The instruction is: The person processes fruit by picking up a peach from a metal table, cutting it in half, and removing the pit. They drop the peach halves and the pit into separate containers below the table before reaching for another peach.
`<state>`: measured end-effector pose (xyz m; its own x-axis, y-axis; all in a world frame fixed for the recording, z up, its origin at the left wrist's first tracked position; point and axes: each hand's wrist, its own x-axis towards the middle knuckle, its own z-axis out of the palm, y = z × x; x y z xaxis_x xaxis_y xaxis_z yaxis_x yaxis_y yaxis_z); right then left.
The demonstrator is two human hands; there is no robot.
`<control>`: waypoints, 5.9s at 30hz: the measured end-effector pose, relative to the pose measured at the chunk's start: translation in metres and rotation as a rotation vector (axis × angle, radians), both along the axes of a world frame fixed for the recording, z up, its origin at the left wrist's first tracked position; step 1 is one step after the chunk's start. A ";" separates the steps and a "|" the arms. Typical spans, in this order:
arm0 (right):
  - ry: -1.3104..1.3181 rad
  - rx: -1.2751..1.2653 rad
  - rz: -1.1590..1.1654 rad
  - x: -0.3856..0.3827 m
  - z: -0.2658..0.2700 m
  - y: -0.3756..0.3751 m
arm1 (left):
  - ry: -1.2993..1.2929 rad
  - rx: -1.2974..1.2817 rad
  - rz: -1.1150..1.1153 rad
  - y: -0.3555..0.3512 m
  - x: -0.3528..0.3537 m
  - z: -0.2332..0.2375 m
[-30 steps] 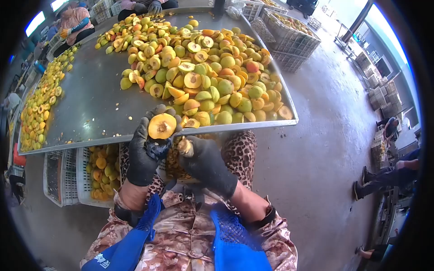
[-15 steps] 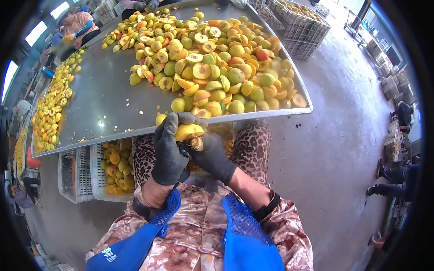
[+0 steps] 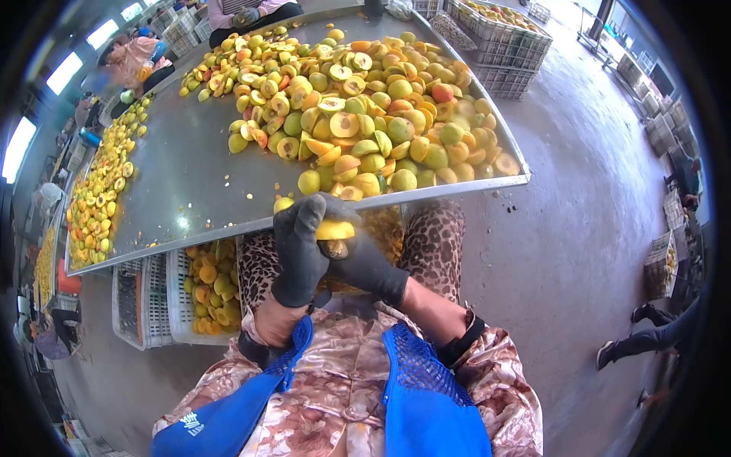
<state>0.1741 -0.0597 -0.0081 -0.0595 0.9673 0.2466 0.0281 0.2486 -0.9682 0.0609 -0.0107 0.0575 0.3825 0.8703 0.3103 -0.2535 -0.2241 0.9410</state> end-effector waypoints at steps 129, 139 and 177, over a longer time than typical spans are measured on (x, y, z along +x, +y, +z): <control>0.218 -0.547 -0.063 0.005 -0.046 -0.033 | 0.736 -0.045 0.007 0.190 -0.092 -0.121; 0.064 -0.216 -0.172 -0.019 -0.006 -0.004 | -0.435 -0.511 -0.304 0.052 -0.064 -0.060; 0.136 -0.155 -0.299 0.018 0.027 -0.006 | -0.148 -0.439 0.028 -0.022 0.012 -0.001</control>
